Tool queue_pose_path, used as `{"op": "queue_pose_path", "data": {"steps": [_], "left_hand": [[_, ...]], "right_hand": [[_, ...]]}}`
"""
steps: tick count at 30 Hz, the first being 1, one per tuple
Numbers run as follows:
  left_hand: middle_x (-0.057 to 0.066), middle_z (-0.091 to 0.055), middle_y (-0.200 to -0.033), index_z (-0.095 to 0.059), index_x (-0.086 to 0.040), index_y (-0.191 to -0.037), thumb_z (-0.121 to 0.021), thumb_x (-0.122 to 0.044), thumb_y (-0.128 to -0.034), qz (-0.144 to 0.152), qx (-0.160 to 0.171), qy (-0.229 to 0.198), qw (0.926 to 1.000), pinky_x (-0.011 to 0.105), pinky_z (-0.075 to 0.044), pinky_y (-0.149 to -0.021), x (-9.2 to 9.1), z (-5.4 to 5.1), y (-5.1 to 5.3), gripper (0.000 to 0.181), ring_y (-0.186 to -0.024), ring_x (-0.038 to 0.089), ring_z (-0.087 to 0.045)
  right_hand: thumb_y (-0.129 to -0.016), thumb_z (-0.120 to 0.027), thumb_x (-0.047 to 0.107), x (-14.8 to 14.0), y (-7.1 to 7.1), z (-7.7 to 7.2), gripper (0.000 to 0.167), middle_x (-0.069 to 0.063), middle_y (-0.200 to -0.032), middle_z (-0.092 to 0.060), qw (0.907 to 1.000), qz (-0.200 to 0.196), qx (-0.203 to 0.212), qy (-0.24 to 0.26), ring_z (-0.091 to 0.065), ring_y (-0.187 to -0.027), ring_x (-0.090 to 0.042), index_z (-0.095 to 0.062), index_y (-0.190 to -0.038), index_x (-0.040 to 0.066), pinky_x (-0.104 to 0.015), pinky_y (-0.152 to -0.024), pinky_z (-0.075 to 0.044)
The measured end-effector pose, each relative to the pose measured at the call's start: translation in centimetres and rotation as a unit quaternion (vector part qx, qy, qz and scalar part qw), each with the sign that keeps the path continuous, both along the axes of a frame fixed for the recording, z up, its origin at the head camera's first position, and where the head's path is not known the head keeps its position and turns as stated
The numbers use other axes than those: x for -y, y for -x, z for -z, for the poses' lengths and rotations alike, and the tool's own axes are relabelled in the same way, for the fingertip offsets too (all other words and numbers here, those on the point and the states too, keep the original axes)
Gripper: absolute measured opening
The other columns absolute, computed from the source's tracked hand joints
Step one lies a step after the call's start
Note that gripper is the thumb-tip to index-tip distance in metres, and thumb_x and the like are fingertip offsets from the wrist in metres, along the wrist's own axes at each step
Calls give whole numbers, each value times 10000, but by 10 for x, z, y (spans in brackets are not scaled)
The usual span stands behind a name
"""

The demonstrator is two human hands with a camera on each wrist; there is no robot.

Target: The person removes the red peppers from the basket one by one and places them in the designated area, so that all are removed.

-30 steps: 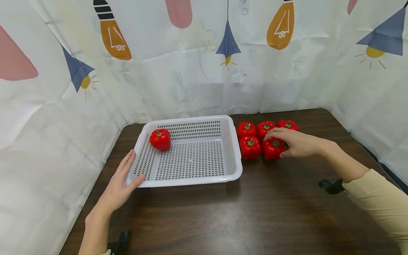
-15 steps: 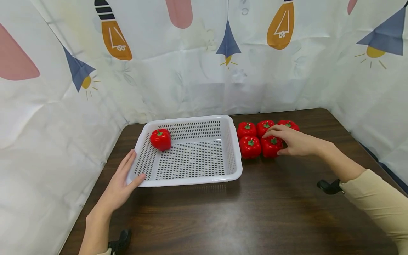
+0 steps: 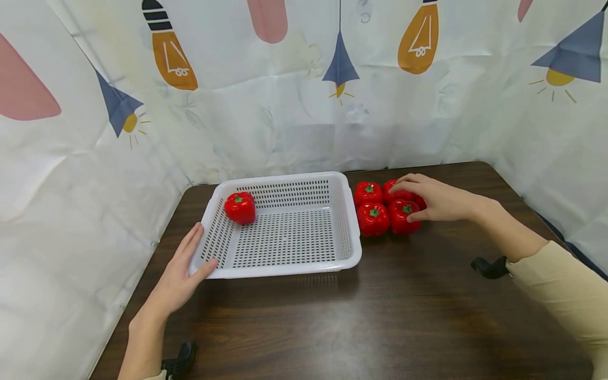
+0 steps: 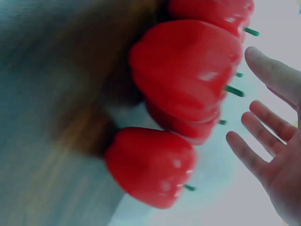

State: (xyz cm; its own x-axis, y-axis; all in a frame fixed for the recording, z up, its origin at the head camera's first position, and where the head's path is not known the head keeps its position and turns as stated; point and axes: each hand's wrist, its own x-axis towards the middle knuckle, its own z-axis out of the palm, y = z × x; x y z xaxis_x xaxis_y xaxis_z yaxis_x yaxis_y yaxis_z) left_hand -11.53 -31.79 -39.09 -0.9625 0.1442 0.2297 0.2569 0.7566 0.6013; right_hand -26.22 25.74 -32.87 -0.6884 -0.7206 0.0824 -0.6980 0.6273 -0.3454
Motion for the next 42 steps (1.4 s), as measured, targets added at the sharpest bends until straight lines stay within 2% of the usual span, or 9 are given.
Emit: {"op": "queue_pose_path", "data": {"steps": [7, 12, 18, 21, 31, 37, 42], "left_hand": [[86, -116, -1710, -199, -98, -1647, -703, -317, -960, -7, 52, -44, 10000, 758, -293, -1062, 1, 0, 1, 880, -1462, 469, -267], [76, -112, -1711, -196, -101, -1649, -702, -325, -962, 0, 59, -59, 10000, 752, -309, -1056, 2, 0, 0, 882, -1451, 470, -286], [76, -122, -1710, -206, -85, -1644, -702, -303, -966, 44, -49, -79, 9999, 736, -305, -1074, 3, 1, 2, 867, -1451, 465, -294], [72, -124, -1710, -206, -87, -1644, -698, -299, -970, 52, -42, -142, 9999, 711, -287, -1098, 3, 2, 2, 861, -1463, 454, -280], [86, -128, -1709, -209, -83, -1643, -702, -296, -967, 36, -41, -216, 9998, 707, -269, -1109, 1, 3, 0, 863, -1484, 447, -243], [94, -126, -1708, -208, -81, -1643, -703, -304, -966, 33, -25, -198, 9998, 726, -273, -1095, 2, 2, 0, 868, -1475, 458, -252], [70, -99, -1713, -189, -94, -1648, -705, -302, -966, 85, 118, -299, 9994, 730, -272, -1091, 2, 2, 0, 880, -1473, 456, -251]], "right_hand": [[-831, -864, 98, 24, 9, -29, 610, -65, -1376, -521, 9996, -271, -38, -87, -477, -1282, -299, -585, -1373, 91, -520, -1024, -485], [-858, -843, 110, 47, 18, -49, 555, -68, -1385, -533, 9978, -584, -209, -234, -498, -1289, -308, -600, -1357, 101, -517, -1054, -466], [-890, -808, 130, 86, 24, -73, 501, -47, -1378, -538, 9931, -945, -422, -552, -502, -1293, -258, -610, -1351, 134, -468, -1066, -470], [-906, -795, 143, 107, 24, -81, 498, -57, -1386, -530, 9909, -1090, -400, -684, -503, -1287, -252, -602, -1365, 128, -451, -1065, -470], [-933, -774, 189, 154, 28, -90, 511, -70, -1426, -506, 9849, -1302, -227, -1119, -489, -1289, -249, -576, -1402, 141, -419, -1070, -462], [-966, -734, 227, 181, 36, -89, 520, -35, -1463, -481, 9827, -1316, -104, -1302, -470, -1323, -215, -547, -1447, 166, -397, -1098, -431], [-969, -730, 259, 204, 41, -84, 563, -31, -1483, -458, 9806, -1434, -47, -1332, -463, -1328, -206, -509, -1479, 167, -389, -1114, -416]]}}
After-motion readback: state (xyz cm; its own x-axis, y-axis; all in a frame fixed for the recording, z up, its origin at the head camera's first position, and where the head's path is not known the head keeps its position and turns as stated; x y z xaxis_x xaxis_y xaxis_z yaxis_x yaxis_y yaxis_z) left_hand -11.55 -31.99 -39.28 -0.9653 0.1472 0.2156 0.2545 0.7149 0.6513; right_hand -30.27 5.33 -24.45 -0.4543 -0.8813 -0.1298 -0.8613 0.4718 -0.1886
